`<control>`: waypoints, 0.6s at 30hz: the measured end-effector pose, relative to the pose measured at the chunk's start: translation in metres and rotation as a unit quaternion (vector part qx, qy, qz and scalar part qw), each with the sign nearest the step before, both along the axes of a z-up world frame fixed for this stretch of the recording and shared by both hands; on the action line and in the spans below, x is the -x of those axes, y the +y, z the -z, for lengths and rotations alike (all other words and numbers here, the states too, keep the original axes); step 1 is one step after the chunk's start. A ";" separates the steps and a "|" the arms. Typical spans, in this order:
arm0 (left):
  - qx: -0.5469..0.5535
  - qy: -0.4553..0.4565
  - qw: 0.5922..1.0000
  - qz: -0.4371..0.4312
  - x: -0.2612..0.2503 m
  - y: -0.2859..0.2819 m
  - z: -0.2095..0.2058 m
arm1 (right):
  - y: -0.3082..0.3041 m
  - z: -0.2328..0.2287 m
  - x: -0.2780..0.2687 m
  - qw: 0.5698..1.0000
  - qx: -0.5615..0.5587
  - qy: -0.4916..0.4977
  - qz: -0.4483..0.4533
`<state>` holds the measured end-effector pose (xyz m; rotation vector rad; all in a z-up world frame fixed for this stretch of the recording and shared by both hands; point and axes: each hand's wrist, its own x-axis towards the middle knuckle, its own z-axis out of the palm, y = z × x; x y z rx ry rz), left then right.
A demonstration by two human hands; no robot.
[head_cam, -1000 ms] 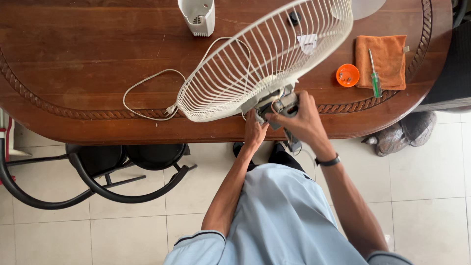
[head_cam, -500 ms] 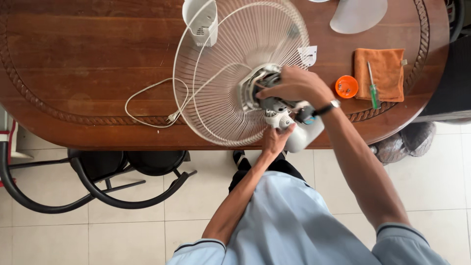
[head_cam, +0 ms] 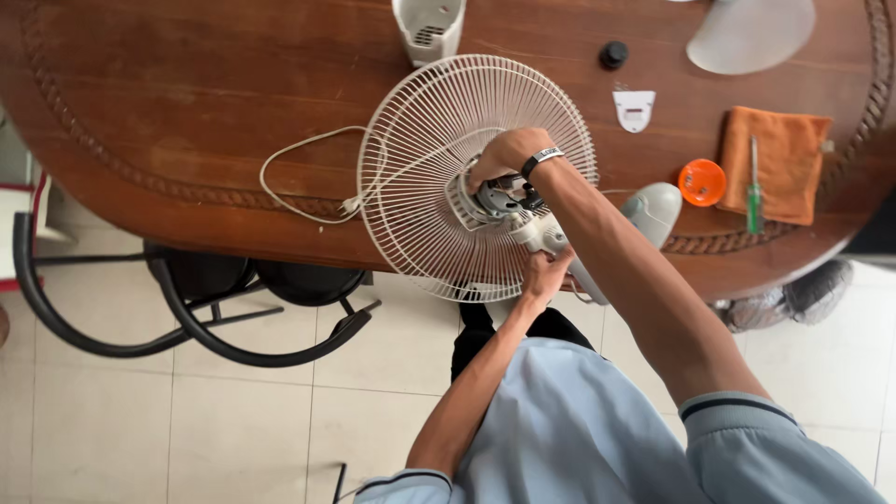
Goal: The person reassembles an electric fan on a wooden table. They use a screwdriver to tighten screws on the motor housing, then attach the front grille and secure it with a plastic ring. Finally, they align and attach the rear control panel to the fan base.
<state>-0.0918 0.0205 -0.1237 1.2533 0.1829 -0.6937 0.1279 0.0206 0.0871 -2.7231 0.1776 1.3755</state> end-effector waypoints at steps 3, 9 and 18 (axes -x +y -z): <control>0.036 -0.007 0.999 -0.016 0.000 0.002 0.000 | 0.010 0.010 -0.013 0.999 0.021 0.040 -0.006; 0.058 0.027 0.998 0.019 -0.009 0.005 0.011 | 0.015 0.030 -0.030 0.995 0.045 0.084 -0.011; 0.035 0.092 0.994 0.043 -0.006 -0.002 0.048 | 0.014 0.060 -0.040 0.993 0.048 0.109 0.007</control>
